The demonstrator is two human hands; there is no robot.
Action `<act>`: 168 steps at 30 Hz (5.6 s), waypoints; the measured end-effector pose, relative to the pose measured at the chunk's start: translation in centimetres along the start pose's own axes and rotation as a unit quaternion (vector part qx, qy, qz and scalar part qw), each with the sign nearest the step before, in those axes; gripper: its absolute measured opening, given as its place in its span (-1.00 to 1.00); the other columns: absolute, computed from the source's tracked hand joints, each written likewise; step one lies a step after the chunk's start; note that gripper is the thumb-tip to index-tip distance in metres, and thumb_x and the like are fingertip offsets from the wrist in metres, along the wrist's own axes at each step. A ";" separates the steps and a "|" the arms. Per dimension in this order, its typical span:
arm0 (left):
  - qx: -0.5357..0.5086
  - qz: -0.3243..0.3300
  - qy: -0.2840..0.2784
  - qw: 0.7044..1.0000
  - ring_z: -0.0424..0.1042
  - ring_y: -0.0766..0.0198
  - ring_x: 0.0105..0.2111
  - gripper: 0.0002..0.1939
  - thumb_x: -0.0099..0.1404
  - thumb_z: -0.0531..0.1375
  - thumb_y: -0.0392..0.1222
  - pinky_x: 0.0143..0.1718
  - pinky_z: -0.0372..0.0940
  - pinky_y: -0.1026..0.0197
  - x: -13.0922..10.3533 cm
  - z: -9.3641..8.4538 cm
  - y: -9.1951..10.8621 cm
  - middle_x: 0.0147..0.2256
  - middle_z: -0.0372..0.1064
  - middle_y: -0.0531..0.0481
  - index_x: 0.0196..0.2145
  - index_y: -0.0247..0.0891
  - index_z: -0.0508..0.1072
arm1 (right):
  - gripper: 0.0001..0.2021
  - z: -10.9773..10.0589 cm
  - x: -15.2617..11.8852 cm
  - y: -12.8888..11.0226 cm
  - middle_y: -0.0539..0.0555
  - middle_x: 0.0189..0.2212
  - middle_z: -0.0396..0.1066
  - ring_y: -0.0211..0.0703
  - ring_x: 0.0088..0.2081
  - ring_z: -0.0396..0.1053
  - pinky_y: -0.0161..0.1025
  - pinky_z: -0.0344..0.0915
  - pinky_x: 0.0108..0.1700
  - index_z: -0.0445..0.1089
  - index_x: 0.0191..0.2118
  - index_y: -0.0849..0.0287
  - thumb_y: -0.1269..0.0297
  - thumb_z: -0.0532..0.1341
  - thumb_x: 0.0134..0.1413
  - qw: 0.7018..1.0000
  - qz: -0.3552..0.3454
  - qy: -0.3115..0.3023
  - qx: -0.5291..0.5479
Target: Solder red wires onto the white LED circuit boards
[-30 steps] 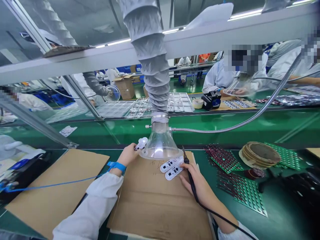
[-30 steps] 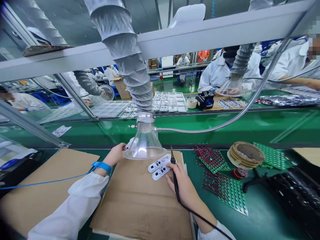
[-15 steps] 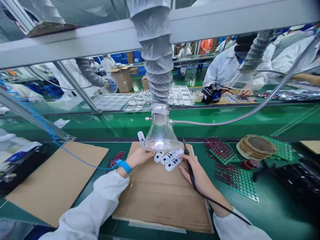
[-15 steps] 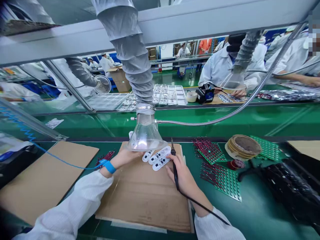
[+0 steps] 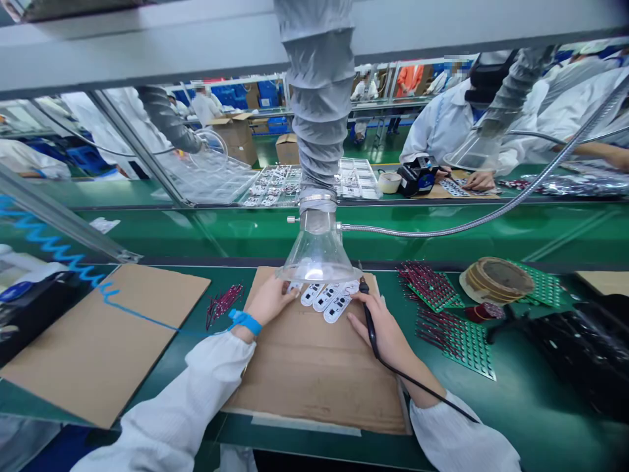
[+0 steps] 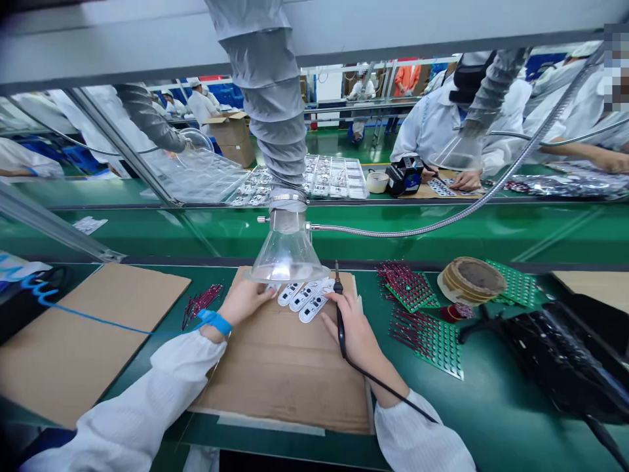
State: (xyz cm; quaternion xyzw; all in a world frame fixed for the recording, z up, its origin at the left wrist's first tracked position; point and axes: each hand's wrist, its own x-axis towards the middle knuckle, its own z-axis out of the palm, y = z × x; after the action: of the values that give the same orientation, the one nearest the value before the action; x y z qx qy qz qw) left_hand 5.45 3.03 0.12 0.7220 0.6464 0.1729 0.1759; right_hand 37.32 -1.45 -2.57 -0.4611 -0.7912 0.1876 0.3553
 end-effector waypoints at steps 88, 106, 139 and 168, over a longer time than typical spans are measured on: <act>-0.262 0.111 0.125 0.950 0.11 0.37 -0.52 -0.87 0.42 0.31 -0.12 -0.45 0.10 0.29 -3.2 0.5 -2.0 -0.49 0.00 0.19 -0.27 -0.20 0.52 | -0.65 -0.6 -6.7 -4.8 -0.02 -0.46 0.52 -0.20 -0.53 0.50 -0.27 0.40 -0.48 0.50 -0.24 0.07 -0.12 0.35 0.40 0.929 0.188 0.246 0.201; -0.221 0.198 0.128 0.946 0.13 0.40 -0.55 -0.93 0.41 0.33 -0.26 -0.50 0.08 0.30 -3.3 -0.3 -1.1 -0.51 0.07 0.20 -0.29 -0.20 0.54 | -0.75 -0.6 -7.4 -4.3 0.02 -0.38 0.58 -0.15 -0.45 0.54 -0.24 0.44 -0.40 0.55 -0.14 0.05 -0.03 0.34 0.44 0.951 0.176 0.197 0.162; -0.232 0.214 0.135 0.939 0.14 0.41 -0.55 -0.93 0.42 0.33 -0.28 -0.51 0.10 0.31 -3.2 -0.2 -1.5 -0.48 0.07 0.20 -0.26 -0.19 0.53 | -0.85 1.0 -6.9 -5.3 0.01 -0.34 0.51 -0.16 -0.42 0.45 -0.19 0.35 -0.36 0.53 -0.14 0.02 0.09 0.33 0.46 0.952 0.154 0.212 0.160; -0.271 0.179 0.176 0.929 0.11 0.39 -0.55 -0.89 0.39 0.31 -0.25 -0.54 0.04 0.27 -3.2 -0.2 -1.3 -0.48 0.08 0.18 -0.32 -0.18 0.47 | -0.81 2.1 -5.8 -6.7 0.02 -0.35 0.56 -0.15 -0.42 0.48 -0.19 0.38 -0.37 0.52 -0.15 0.02 0.04 0.31 0.47 0.962 0.145 0.194 0.126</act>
State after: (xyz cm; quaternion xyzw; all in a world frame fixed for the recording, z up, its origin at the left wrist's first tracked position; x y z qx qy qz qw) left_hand 3.94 0.02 -0.39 0.7084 0.4558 0.4944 0.2142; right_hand 33.71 -9.75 -2.05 -0.5505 -0.6015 0.2419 0.5260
